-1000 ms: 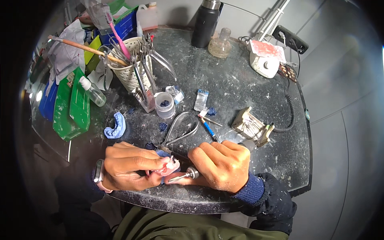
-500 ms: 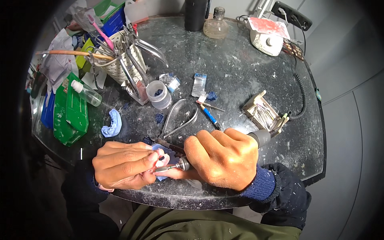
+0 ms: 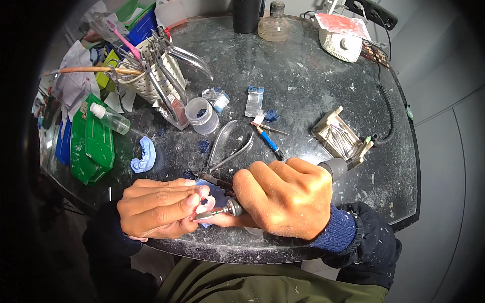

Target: The person fits a dental prosthesis onto a dental cast, marks it with a pencil, and shapes the prosthesis using a rotary tool.

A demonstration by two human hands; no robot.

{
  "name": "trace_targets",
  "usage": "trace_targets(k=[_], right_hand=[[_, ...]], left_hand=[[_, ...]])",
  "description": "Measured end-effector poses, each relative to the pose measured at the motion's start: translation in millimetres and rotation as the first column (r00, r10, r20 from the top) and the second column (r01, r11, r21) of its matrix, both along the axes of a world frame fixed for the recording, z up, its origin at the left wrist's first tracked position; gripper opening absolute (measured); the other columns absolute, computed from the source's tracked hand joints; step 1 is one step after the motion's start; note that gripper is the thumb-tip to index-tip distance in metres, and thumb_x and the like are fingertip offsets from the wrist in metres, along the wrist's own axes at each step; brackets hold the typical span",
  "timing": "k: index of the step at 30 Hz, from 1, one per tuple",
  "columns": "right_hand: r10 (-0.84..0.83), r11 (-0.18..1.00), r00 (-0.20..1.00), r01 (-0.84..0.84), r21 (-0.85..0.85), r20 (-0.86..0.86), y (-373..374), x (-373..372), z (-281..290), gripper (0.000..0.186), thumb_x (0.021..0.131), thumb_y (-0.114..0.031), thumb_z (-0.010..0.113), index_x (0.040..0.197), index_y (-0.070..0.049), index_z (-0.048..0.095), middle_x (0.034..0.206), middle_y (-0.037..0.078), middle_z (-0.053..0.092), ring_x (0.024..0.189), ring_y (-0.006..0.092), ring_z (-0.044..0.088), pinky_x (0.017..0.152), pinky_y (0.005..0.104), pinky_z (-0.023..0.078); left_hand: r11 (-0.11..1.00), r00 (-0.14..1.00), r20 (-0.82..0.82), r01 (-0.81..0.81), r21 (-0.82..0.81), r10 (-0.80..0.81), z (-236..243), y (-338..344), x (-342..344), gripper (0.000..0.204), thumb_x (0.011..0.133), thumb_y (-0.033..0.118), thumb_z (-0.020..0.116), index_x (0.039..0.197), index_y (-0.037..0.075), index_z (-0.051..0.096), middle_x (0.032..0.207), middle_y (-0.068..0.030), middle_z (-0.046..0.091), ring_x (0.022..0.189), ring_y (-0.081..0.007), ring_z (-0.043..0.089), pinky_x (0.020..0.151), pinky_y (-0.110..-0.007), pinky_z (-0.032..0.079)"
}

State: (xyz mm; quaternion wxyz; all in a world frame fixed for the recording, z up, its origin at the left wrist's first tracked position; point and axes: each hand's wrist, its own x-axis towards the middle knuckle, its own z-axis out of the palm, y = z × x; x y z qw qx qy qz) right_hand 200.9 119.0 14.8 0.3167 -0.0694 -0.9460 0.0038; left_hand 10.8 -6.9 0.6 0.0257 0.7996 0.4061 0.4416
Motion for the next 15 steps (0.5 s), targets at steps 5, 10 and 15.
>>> trace_targets(k=[5, 10, 15], right_hand=[[0.049, 0.999, 0.999, -0.049, -0.005, 0.021, 1.5, 1.3, -1.0, 0.051, 0.066, -0.05, 0.075, 0.058, -0.012, 0.041, 0.05, -0.003, 0.034, 0.039, 0.0104, 0.039, 0.037, 0.0254, 0.028], [0.045, 0.999, 0.999, -0.045, -0.008, 0.014, 0.5, 0.1, -1.1, 0.05, 0.068, -0.05, 0.074, 0.059, -0.012, 0.041, 0.051, -0.003, 0.034, 0.039, 0.0099, 0.04, 0.037, 0.025, 0.028], [0.016, 1.0, 1.0, -0.016, -0.002, 0.015, -1.1, 0.8, 0.1, 0.05, 0.067, -0.048, 0.074, 0.06, -0.012, 0.041, 0.052, -0.003, 0.034, 0.04, 0.01, 0.041, 0.038, 0.0251, 0.028]], left_hand=[[0.999, 1.0, 0.017, 0.009, -0.034, -0.009, 0.2, -1.5, -0.3, 0.035, 0.074, 0.002, 0.073, 0.106, -0.007, 0.061, 0.098, -0.0159, 0.068, 0.09, -0.0259, 0.068, 0.079, -0.036, 0.058], [0.999, 0.997, 0.079, 0.029, -0.038, -0.026, -6.2, -2.5, 0.0, 0.037, 0.073, 0.0, 0.074, 0.107, -0.005, 0.061, 0.102, -0.0169, 0.067, 0.095, -0.0268, 0.067, 0.083, -0.037, 0.057], [1.0, 0.995, 0.1, 0.021, -0.021, -0.019, -7.8, -1.3, 2.1, 0.037, 0.073, 0.0, 0.074, 0.107, -0.005, 0.061, 0.101, -0.0167, 0.067, 0.095, -0.027, 0.067, 0.082, -0.037, 0.057]])
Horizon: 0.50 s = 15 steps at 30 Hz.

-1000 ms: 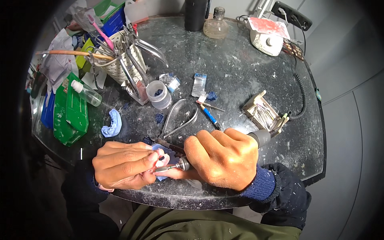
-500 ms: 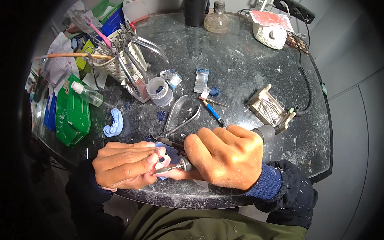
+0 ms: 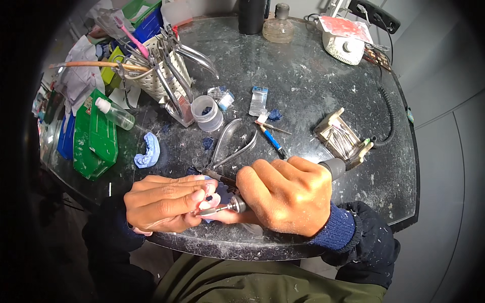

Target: The person fits a dental prosthesis onto a dental cast, marks it with a pencil, and shapes the prosthesis using a rotary tool.

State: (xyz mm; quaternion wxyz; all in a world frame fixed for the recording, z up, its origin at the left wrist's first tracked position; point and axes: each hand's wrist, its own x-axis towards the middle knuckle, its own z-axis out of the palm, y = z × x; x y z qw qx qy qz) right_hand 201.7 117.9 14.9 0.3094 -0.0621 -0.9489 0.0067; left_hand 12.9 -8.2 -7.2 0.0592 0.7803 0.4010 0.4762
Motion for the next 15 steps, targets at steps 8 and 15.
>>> trace_targets(k=[8, 15], right_hand=[[-0.015, 0.999, 0.998, 0.018, -0.049, 0.064, -4.0, 0.5, 5.2, 0.051, 0.056, -0.046, 0.08, 0.06, -0.009, 0.045, 0.053, 0.002, 0.045, 0.042, 0.017, 0.048, 0.04, 0.0282, 0.034], [-0.011, 0.999, 0.998, 0.013, -0.031, 0.068, -4.9, -0.2, 6.4, 0.05, 0.061, -0.047, 0.077, 0.059, -0.008, 0.046, 0.052, 0.002, 0.045, 0.041, 0.0175, 0.048, 0.039, 0.0283, 0.033]], left_hand=[[0.998, 0.999, -0.005, -0.047, 0.031, 0.047, -0.4, -0.7, 1.8, 0.032, 0.075, 0.0, 0.071, 0.105, -0.007, 0.063, 0.099, -0.0152, 0.068, 0.092, -0.0258, 0.068, 0.082, -0.035, 0.057], [0.997, 0.999, -0.006, -0.043, 0.068, 0.043, 0.8, 1.2, 1.3, 0.027, 0.076, 0.0, 0.069, 0.102, -0.007, 0.063, 0.094, -0.018, 0.068, 0.087, -0.0275, 0.069, 0.079, -0.036, 0.058]])
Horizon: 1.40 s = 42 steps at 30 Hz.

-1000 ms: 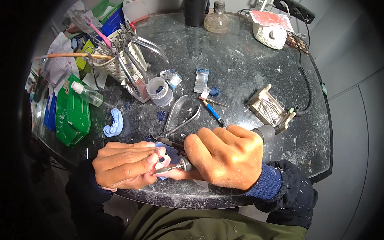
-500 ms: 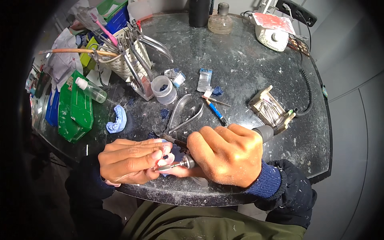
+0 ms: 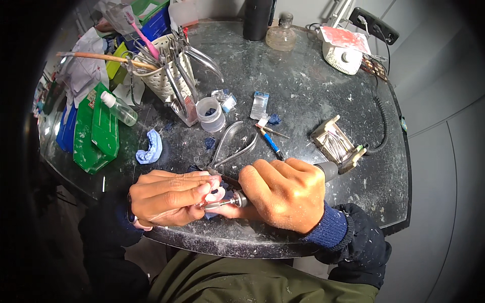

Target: The person fits a dental prosthesis onto a dental cast, marks it with a pencil, and shapes the prosthesis using a rotary tool.

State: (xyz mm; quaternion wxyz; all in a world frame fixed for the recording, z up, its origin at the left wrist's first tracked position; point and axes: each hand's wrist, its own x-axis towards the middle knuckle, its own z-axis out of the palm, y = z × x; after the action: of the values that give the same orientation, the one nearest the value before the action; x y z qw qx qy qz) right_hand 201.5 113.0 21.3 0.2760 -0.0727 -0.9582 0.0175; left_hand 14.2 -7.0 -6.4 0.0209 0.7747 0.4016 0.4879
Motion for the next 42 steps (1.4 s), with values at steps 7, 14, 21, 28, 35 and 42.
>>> trace_targets(k=[7, 14, 21, 28, 35, 42], right_hand=[[0.055, 0.998, 0.997, -0.053, 0.039, -0.058, 3.3, -0.5, -6.1, 0.049, 0.07, -0.048, 0.071, 0.06, -0.012, 0.039, 0.053, -0.002, 0.035, 0.042, 0.0113, 0.043, 0.039, 0.0262, 0.03], [0.153, 0.983, 0.977, -0.166, -0.079, -0.152, 1.5, 2.2, 1.6, 0.046, 0.058, -0.038, 0.084, 0.076, -0.005, 0.058, 0.053, 0.001, 0.052, 0.042, 0.0148, 0.052, 0.041, 0.0251, 0.036], [0.308, 0.947, 0.934, -0.319, -0.038, -0.181, 1.8, 1.6, -1.9, 0.045, 0.062, -0.02, 0.086, 0.098, -0.002, 0.065, 0.052, -0.006, 0.052, 0.039, 0.0054, 0.046, 0.04, 0.022, 0.029], [0.266, 0.931, 0.938, -0.31, -0.195, -0.222, -4.3, 2.8, 0.4, 0.031, 0.065, -0.022, 0.084, 0.086, -0.005, 0.067, 0.05, -0.003, 0.047, 0.039, 0.0102, 0.048, 0.038, 0.0238, 0.032], [0.184, 0.956, 0.982, -0.191, -0.222, -0.049, 4.2, 0.0, 3.1, 0.054, 0.054, -0.056, 0.079, 0.061, -0.012, 0.048, 0.05, -0.001, 0.043, 0.039, 0.0158, 0.046, 0.038, 0.0282, 0.032], [0.181, 0.955, 0.982, -0.165, -0.246, 0.045, 5.6, 2.2, -3.0, 0.058, 0.058, -0.066, 0.071, 0.061, -0.012, 0.048, 0.052, 0.0, 0.046, 0.041, 0.0183, 0.046, 0.043, 0.0302, 0.033]], left_hand=[[1.0, 1.0, -0.017, 0.017, -0.009, -0.018, 0.3, 0.6, -0.3, 0.024, 0.08, 0.005, 0.069, 0.1, -0.006, 0.063, 0.09, -0.0191, 0.069, 0.086, -0.029, 0.069, 0.077, -0.037, 0.059], [0.999, 0.989, 0.15, 0.02, -0.042, -0.013, -5.4, 3.9, 3.5, 0.021, 0.079, 0.004, 0.068, 0.099, -0.002, 0.066, 0.098, -0.0141, 0.068, 0.084, -0.0254, 0.069, 0.072, -0.031, 0.059], [0.953, 0.92, 0.372, 0.213, -0.217, -0.121, 1.4, 6.8, 0.3, 0.016, 0.082, 0.006, 0.069, 0.093, -0.001, 0.061, 0.088, -0.011, 0.064, 0.082, -0.0175, 0.064, 0.071, -0.025, 0.051], [0.604, 0.313, 0.95, 0.759, -0.242, -0.014, -0.2, 6.1, 10.6, 0.026, 0.082, 0.007, 0.07, 0.098, 0.003, 0.049, 0.091, -0.0141, 0.062, 0.098, -0.0216, 0.062, 0.077, -0.031, 0.054], [0.466, 0.273, 0.962, 0.854, -0.232, -0.02, -4.9, 3.0, 7.8, 0.031, 0.09, 0.013, 0.062, 0.113, -0.002, 0.048, 0.09, -0.0071, 0.063, 0.086, -0.0124, 0.063, 0.081, -0.025, 0.049], [0.415, 0.229, 0.973, 0.889, -0.195, -0.034, -3.8, 3.4, 7.4, 0.032, 0.091, 0.012, 0.059, 0.116, -0.004, 0.047, 0.088, -0.0068, 0.061, 0.082, -0.0115, 0.061, 0.078, -0.025, 0.049]])
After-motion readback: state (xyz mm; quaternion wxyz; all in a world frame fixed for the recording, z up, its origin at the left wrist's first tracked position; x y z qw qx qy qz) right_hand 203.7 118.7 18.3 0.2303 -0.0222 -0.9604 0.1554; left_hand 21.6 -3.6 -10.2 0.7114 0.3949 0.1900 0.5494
